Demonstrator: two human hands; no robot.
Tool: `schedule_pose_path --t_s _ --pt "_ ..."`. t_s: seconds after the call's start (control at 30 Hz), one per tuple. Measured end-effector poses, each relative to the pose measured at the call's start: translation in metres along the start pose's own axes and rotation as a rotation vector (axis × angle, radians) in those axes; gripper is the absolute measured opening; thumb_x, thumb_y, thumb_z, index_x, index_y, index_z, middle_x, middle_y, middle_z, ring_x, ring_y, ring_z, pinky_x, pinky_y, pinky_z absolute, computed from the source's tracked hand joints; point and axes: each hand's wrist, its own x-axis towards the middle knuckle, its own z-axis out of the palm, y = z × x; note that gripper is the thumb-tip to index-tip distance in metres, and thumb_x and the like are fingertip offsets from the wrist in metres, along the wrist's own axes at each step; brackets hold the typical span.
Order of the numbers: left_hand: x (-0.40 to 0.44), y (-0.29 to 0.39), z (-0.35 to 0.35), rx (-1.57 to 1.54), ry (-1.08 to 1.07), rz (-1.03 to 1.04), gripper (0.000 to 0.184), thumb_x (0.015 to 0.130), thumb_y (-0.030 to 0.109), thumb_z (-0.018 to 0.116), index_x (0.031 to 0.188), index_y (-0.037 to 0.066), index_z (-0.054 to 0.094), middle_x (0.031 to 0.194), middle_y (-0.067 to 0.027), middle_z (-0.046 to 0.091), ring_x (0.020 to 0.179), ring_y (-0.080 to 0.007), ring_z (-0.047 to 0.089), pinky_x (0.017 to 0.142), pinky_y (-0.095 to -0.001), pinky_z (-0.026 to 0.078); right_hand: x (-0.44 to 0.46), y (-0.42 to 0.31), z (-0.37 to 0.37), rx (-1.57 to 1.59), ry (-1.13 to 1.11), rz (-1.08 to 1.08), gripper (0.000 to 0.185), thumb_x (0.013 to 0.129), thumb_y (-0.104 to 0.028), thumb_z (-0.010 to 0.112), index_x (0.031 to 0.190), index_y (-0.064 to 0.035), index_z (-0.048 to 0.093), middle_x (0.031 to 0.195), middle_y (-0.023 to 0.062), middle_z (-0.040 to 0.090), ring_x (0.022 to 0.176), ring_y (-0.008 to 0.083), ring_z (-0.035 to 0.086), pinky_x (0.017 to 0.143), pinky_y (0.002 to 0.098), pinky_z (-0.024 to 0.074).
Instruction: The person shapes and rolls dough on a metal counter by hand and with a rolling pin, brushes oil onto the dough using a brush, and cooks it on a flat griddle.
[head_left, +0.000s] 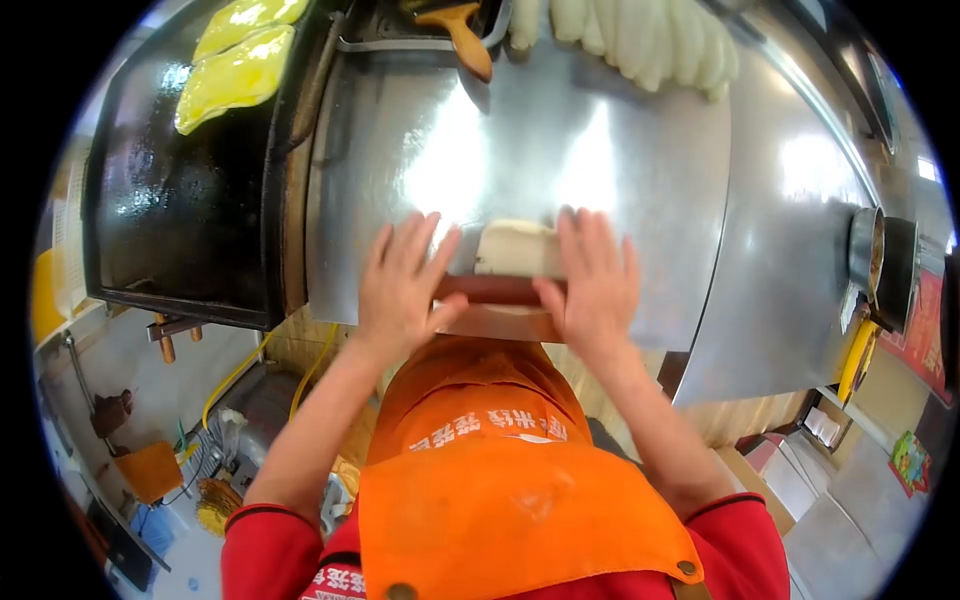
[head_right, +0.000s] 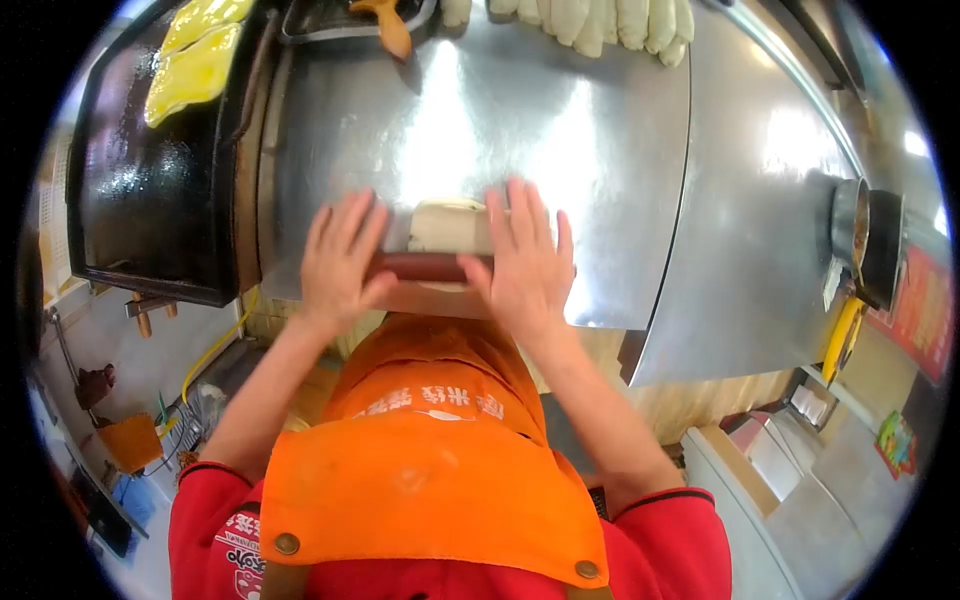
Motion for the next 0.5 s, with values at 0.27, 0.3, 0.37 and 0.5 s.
schedule_pose_path --t_s 0.27,0.3,0.37,0.5 --pt "-0.036 0.012 -0.016 -0.093 0.019 0.086 0.062 0.074 0.018 0.075 0.131 0.011 0.053 0.128 -0.0081 0.050 0.117 -0.0252 0.046 0.092 -0.0433 0.037 -0.054 0.000 -0.021 0.314 -0.083 0.095 0.066 0.084 -0.033 0.065 0.140 -0.0055 0.044 0.146 0.0156 0.041 0.134 0.0323 0.040 0.106 0.0512 0.0322" --pt "-0.019 0.013 -0.020 -0.059 -0.016 0.037 0.060 0.077 0.021 0.072 0.132 0.011 0.051 0.131 -0.0099 0.049 0.120 -0.0265 0.045 0.095 -0.0442 0.037 -0.042 0.010 -0.010 0.238 -0.057 0.092 0.064 0.085 -0.034 0.063 0.140 -0.0053 0.044 0.146 0.0157 0.041 0.133 0.0324 0.040 0.106 0.0511 0.0324" --pt "0.012 0.004 -0.010 0.028 -0.006 -0.010 0.060 0.083 0.026 0.064 0.138 0.009 0.046 0.139 -0.0134 0.044 0.129 -0.0293 0.040 0.104 -0.0471 0.032 -0.011 0.022 0.006 0.058 -0.004 0.075 0.062 0.089 -0.036 0.057 0.140 -0.0044 0.043 0.146 0.0163 0.041 0.133 0.0329 0.040 0.106 0.0516 0.0321" --pt "0.081 -0.027 0.005 0.135 0.123 -0.098 0.065 0.089 0.032 0.052 0.145 0.004 0.035 0.149 -0.0171 0.034 0.139 -0.0317 0.031 0.114 -0.0512 0.022 0.067 0.032 0.012 -0.035 0.129 0.121 0.068 0.088 -0.041 0.056 0.141 -0.0026 0.041 0.146 0.0181 0.041 0.133 0.0327 0.040 0.109 0.0516 0.0294"
